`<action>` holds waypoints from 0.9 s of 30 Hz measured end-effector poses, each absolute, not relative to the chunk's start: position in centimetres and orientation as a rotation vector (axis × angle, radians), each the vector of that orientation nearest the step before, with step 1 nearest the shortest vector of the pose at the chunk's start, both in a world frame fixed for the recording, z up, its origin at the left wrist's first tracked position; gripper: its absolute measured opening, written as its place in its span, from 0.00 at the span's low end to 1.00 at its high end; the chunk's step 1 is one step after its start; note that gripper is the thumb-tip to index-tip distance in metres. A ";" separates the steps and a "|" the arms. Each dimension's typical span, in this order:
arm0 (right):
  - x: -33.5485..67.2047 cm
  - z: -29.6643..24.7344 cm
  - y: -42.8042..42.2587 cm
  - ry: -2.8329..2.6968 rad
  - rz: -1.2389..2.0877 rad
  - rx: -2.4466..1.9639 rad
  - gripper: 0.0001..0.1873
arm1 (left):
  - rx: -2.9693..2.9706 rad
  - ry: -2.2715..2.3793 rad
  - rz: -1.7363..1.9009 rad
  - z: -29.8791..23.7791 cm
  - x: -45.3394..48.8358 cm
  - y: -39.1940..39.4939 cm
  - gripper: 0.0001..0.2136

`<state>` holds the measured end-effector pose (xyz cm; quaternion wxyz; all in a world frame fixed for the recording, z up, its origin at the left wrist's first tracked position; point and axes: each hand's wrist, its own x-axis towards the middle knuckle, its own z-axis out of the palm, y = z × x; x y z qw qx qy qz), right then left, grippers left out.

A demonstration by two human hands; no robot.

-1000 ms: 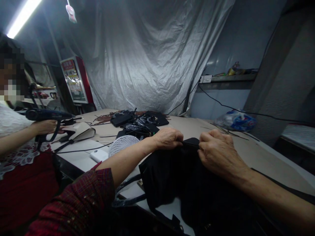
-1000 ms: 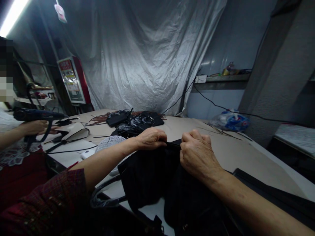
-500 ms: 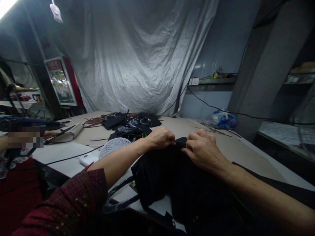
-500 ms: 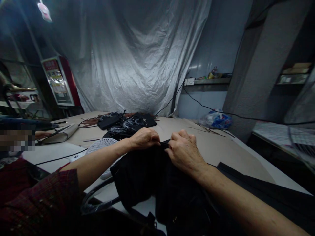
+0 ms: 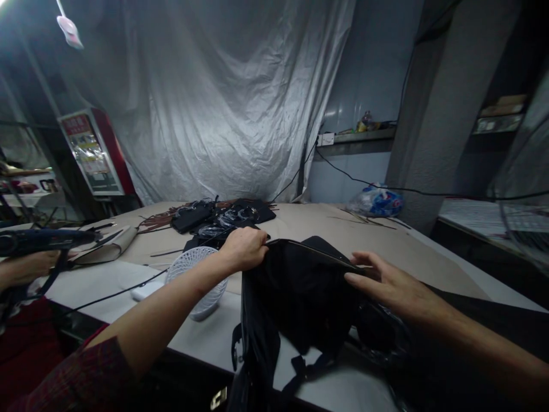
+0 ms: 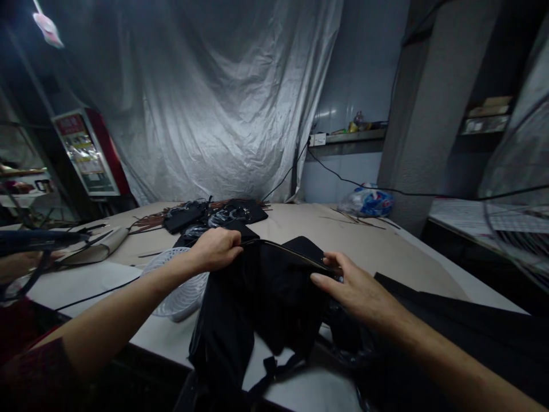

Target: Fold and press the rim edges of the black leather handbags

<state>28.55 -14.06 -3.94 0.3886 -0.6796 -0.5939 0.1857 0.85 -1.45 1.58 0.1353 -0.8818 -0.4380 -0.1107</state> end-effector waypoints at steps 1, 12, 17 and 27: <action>28.5 -4.4 -13.9 -1.516 0.463 -1.722 0.27 | -2.549 -1.234 -0.322 1.5 1.1 -1.7 0.08; 26.9 -4.4 -14.2 -1.665 0.328 -1.748 0.12 | -2.855 -0.781 -0.545 1.6 2.8 -1.6 0.11; 26.9 -4.6 -14.2 -1.643 0.326 -1.745 0.12 | -2.901 -0.797 -0.580 0.9 2.5 -1.4 0.10; 26.5 -4.1 -14.5 -1.576 0.503 -1.666 0.16 | -3.164 -0.968 -0.806 0.9 2.3 -0.2 0.04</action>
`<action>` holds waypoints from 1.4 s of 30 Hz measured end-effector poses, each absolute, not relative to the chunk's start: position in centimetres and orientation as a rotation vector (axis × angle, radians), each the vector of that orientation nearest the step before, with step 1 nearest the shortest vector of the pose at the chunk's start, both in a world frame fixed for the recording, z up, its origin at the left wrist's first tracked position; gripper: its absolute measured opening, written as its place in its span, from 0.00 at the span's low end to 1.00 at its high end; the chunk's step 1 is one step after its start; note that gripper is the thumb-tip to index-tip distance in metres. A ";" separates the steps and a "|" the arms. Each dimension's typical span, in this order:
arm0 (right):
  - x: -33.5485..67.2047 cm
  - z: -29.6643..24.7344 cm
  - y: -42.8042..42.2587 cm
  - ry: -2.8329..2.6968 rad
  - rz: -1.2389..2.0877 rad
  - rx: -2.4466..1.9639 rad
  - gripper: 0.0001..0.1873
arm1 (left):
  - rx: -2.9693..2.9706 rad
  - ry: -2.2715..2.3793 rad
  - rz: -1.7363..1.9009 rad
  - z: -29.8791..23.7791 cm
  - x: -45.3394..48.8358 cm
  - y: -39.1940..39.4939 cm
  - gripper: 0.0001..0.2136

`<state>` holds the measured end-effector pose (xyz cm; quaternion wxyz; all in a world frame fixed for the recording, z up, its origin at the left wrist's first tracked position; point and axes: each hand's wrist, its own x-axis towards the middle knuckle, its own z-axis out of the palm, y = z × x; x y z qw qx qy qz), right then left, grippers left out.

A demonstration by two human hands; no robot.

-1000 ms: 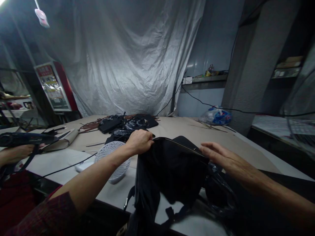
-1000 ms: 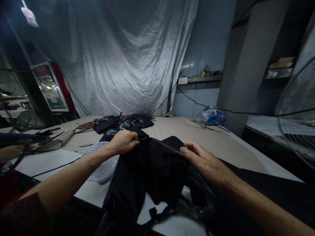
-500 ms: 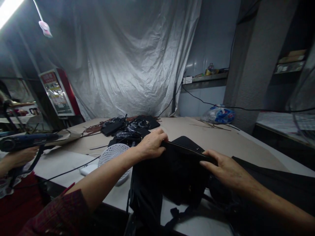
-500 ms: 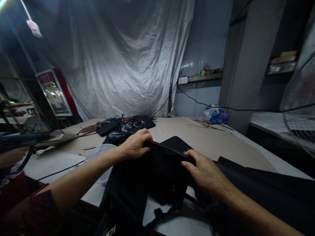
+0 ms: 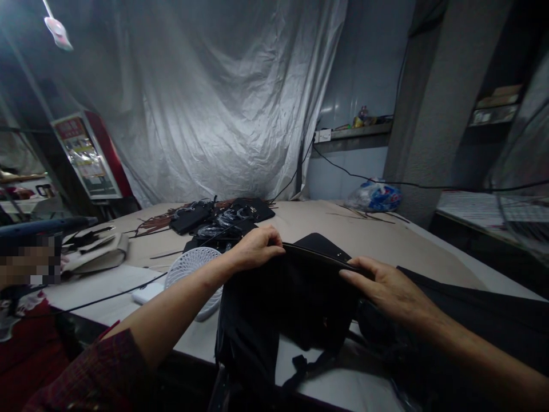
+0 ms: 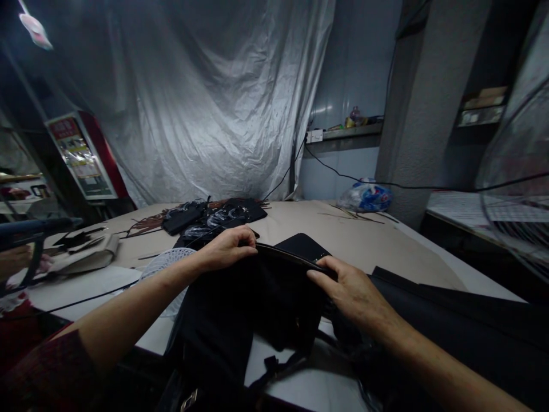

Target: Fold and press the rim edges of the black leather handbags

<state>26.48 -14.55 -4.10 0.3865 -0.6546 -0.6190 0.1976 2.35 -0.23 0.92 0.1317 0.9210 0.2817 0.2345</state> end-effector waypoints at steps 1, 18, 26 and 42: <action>26.4 -4.1 -14.5 -1.563 0.522 -1.660 0.16 | 2.656 0.832 0.691 0.9 2.4 -0.2 0.04; 25.9 -4.4 -13.4 -1.541 0.451 -1.573 0.14 | 2.957 0.764 0.710 0.6 2.8 -1.1 0.05; 25.5 -4.2 -13.9 -1.534 0.458 -1.573 0.15 | 3.257 0.301 0.623 1.3 5.9 -3.6 0.11; 25.0 -3.9 -14.6 -1.604 0.414 -1.477 0.12 | 3.100 0.347 0.632 0.7 7.3 -4.3 0.05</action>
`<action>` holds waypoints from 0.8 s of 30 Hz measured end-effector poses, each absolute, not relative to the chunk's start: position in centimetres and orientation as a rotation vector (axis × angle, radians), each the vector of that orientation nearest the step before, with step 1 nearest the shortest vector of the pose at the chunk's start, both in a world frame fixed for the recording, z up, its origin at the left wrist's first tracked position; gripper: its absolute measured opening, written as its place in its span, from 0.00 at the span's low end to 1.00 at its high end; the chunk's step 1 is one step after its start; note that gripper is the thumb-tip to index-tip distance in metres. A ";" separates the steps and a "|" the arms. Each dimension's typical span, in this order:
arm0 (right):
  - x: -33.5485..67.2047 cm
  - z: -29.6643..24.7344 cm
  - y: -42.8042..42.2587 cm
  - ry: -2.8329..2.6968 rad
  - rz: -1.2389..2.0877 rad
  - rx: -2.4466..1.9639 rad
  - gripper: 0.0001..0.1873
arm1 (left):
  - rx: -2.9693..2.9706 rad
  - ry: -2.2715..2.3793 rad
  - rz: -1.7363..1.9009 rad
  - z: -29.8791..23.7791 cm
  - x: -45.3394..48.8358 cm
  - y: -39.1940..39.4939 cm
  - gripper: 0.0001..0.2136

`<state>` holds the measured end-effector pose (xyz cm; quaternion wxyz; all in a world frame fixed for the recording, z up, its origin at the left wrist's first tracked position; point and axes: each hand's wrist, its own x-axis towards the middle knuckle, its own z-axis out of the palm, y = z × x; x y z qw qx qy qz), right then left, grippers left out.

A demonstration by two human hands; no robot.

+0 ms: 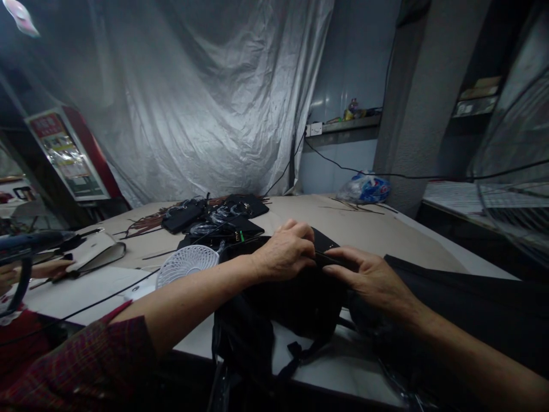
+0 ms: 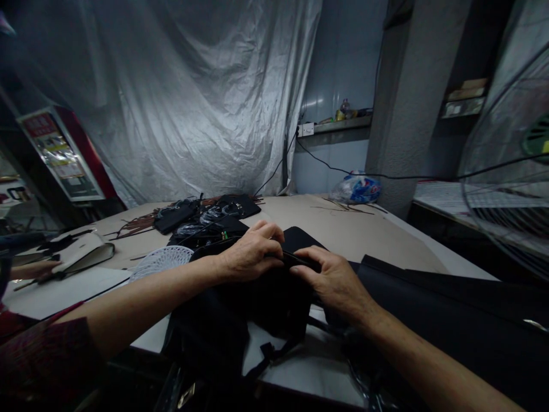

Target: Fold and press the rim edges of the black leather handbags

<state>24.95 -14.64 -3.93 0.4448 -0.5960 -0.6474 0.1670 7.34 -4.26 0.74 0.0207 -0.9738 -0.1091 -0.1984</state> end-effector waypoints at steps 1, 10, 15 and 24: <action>24.9 -4.0 -14.6 -1.605 0.419 -1.472 0.12 | -3.050 -0.361 -0.644 0.7 7.3 -4.2 0.04; 25.0 -4.3 -14.4 -1.457 0.615 -1.457 0.14 | -3.234 -0.565 -0.727 0.6 7.2 -3.6 0.04; 25.0 -4.5 -14.1 -1.363 0.736 -1.456 0.16 | -3.180 -0.683 -0.670 0.7 7.2 -3.9 0.04; 24.8 -5.2 -13.7 -1.320 0.608 -1.523 0.16 | -3.160 -0.704 -0.659 0.8 7.3 -4.0 0.05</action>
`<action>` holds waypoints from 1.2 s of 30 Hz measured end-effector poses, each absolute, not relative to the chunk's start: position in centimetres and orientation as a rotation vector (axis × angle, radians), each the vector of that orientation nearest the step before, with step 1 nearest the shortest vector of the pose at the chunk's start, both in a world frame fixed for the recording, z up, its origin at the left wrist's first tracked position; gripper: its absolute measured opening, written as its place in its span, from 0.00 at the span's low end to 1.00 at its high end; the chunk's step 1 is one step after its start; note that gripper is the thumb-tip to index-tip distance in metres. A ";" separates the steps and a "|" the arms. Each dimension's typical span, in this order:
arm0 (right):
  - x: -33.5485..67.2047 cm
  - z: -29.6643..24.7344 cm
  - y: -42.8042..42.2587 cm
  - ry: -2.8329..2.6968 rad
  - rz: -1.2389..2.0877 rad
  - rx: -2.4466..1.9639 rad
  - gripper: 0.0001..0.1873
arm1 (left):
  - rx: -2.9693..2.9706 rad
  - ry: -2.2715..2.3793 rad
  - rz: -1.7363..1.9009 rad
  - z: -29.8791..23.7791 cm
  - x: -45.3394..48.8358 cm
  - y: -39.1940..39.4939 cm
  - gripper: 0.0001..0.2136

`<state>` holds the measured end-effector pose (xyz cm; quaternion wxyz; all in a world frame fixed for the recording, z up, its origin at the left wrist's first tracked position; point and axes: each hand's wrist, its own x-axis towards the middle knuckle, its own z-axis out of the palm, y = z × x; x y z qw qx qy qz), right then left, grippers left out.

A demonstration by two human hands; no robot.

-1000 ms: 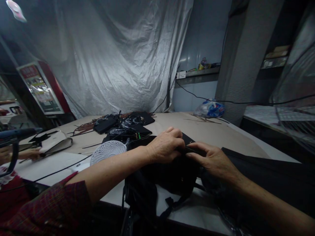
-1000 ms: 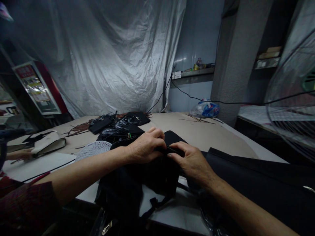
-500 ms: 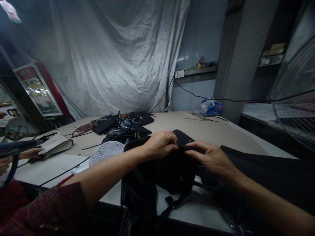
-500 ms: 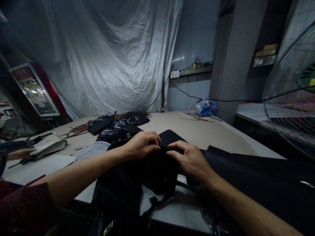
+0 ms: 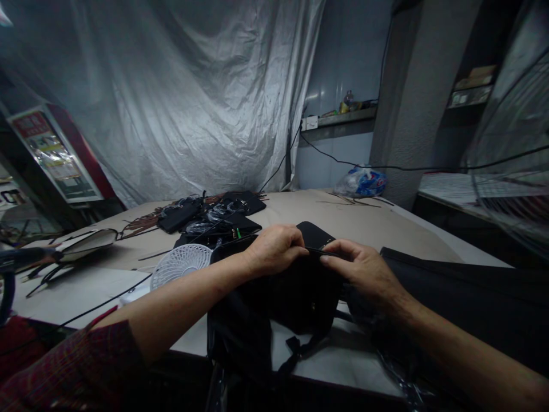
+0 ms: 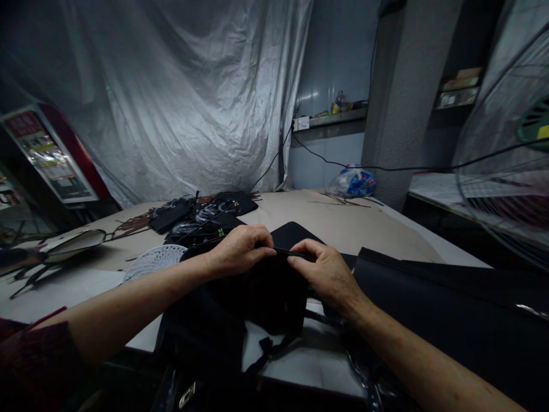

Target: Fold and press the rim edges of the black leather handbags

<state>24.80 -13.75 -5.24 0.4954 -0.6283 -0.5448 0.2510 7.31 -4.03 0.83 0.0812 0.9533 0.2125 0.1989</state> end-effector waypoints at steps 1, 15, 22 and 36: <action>24.7 -5.2 -13.7 -1.310 0.604 -1.521 0.16 | 2.849 0.626 0.595 0.8 7.3 -4.0 0.05; 23.8 -5.3 -13.3 -1.214 0.422 -1.558 0.09 | 2.852 0.619 0.610 0.6 7.3 -4.0 0.05; 23.4 -4.5 -13.3 -1.445 0.277 -1.547 0.11 | 2.847 0.668 0.632 0.4 7.2 -3.9 0.05; 23.2 -3.7 -11.6 -1.715 0.181 -1.372 0.10 | 2.844 0.655 0.633 0.4 6.7 -3.4 0.04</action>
